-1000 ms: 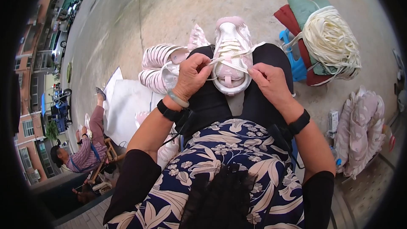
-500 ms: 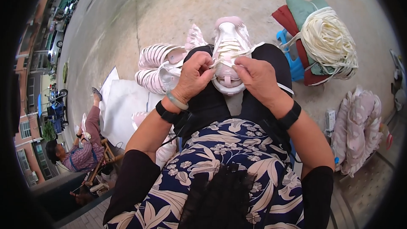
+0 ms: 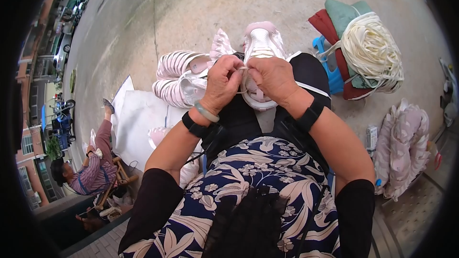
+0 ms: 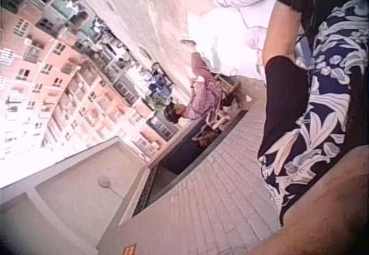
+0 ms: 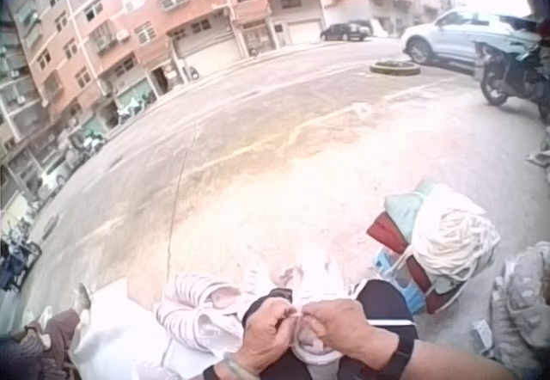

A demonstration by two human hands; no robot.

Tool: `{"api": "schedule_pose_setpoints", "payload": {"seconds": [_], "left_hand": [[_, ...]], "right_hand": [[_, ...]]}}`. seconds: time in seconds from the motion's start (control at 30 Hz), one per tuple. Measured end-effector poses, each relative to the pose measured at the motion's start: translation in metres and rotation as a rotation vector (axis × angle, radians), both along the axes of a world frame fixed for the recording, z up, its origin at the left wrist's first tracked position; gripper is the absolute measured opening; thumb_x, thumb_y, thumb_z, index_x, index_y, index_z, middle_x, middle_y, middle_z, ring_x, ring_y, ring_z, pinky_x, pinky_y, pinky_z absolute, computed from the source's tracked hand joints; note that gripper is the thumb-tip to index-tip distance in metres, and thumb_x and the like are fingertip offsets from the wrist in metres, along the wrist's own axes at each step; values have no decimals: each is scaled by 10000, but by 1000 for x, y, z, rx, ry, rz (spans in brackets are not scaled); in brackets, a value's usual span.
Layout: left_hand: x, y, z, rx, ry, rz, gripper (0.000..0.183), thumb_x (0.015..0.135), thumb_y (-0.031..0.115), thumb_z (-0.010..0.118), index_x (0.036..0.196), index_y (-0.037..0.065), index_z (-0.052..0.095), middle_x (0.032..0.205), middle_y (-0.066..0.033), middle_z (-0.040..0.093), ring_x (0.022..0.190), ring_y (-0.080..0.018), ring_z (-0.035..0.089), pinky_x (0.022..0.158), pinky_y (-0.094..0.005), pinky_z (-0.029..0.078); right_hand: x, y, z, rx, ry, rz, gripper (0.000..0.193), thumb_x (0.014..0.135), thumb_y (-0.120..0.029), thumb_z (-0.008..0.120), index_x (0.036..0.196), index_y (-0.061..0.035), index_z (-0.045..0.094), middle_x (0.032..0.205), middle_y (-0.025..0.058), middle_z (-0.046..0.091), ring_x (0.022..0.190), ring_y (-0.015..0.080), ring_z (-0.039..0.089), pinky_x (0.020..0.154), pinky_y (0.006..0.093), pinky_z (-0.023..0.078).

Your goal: The recorder is lacing white and pink sneakers while seated outdoors.

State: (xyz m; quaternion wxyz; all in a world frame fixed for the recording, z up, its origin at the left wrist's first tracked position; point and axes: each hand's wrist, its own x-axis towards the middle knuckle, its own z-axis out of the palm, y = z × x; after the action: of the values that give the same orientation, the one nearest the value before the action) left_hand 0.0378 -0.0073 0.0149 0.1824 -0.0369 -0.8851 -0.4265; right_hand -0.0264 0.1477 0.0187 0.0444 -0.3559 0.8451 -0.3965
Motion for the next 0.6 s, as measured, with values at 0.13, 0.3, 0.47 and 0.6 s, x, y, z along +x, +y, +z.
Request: {"api": "schedule_pose_setpoints", "payload": {"seconds": [0.13, 0.3, 0.47, 0.6], "left_hand": [[-4, 4, -9, 123, -57, 97, 146, 743, -14, 576, 887, 6, 592, 764, -39, 561, 609, -88, 509, 560, -234, 429], [-9, 2, -18, 506, -259, 83, 141, 800, 22, 595, 932, -14, 626, 700, 17, 566, 596, -44, 496, 543, -184, 410], [-10, -5, -8, 689, -439, -75, 130, 834, 52, 580, 943, -2, 625, 712, 28, 574, 589, -24, 477, 522, -164, 388], [-14, -6, -1, 635, -465, -125, 137, 840, 76, 581, 953, 8, 619, 733, 34, 573, 584, -13, 452, 513, -155, 371]], "right_hand": [[0, 1, 3, -36, -46, -7, 96, 788, -184, 554, 804, -101, 600, 701, 124, 600, 689, 317, 596, 603, 397, 464], [-4, 1, 3, -71, -77, -3, 132, 804, -190, 536, 801, -66, 583, 719, 148, 598, 720, 333, 594, 622, 410, 459], [-8, 3, 2, -11, -119, -53, 138, 811, -183, 521, 786, -51, 553, 737, 158, 596, 724, 353, 584, 628, 434, 449], [-8, 3, -2, -13, -116, -77, 135, 817, -179, 510, 794, -48, 529, 735, 162, 591, 714, 368, 576, 619, 447, 440]]}}
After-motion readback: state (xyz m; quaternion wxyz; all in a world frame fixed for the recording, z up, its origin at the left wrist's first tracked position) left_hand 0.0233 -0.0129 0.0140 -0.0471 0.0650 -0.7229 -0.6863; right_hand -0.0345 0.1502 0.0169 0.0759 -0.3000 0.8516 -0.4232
